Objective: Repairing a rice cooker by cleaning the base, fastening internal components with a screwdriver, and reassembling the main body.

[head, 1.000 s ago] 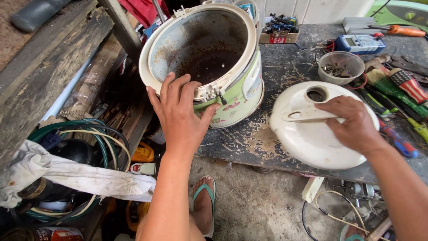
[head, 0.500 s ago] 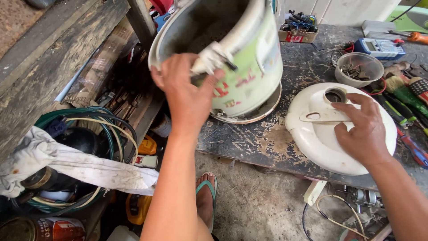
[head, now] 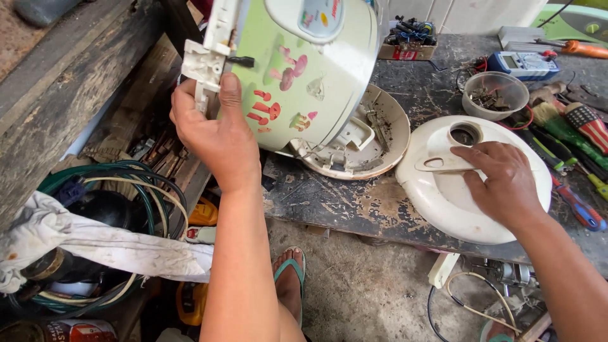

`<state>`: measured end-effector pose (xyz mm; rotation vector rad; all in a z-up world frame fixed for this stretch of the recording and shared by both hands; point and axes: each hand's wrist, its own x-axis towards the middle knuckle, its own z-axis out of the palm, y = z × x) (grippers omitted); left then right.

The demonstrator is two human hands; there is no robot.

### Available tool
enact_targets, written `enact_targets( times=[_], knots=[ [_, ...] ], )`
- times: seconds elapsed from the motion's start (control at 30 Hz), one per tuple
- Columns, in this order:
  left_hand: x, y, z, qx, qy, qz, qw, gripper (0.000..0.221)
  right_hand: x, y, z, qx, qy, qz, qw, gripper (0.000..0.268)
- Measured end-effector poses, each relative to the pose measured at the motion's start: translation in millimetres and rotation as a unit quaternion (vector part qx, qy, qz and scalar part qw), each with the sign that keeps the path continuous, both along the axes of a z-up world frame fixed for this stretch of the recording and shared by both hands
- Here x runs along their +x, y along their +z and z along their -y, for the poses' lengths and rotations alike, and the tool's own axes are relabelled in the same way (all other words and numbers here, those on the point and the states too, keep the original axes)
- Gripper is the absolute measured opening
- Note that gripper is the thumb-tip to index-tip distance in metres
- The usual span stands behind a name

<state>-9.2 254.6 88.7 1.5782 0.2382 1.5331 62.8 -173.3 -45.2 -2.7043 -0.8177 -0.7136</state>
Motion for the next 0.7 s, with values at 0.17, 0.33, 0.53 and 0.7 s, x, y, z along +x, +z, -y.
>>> enact_targets(
  times=[0.17, 0.33, 0.53, 0.7],
  knots=[
    [-8, 7, 13, 0.125, 0.078, -0.062, 0.987, 0.057, 0, -1, 2, 0.025, 0.004, 0.004, 1.0, 0.049],
    [-19, 24, 22, 0.154, 0.095, -0.055, 0.982, 0.058, -1, -1, 0, 0.024, -0.01, 0.005, 1.0, 0.048],
    [-39, 52, 42, 0.137, 0.063, 0.01, 0.989, 0.05, -1, -2, 1, 0.029, -0.007, 0.013, 0.999, 0.054],
    [-36, 55, 52, -0.025, -0.141, 0.127, 0.981, 0.026, -7, 4, -1, 0.072, -0.005, -0.004, 0.997, 0.066]
  ],
)
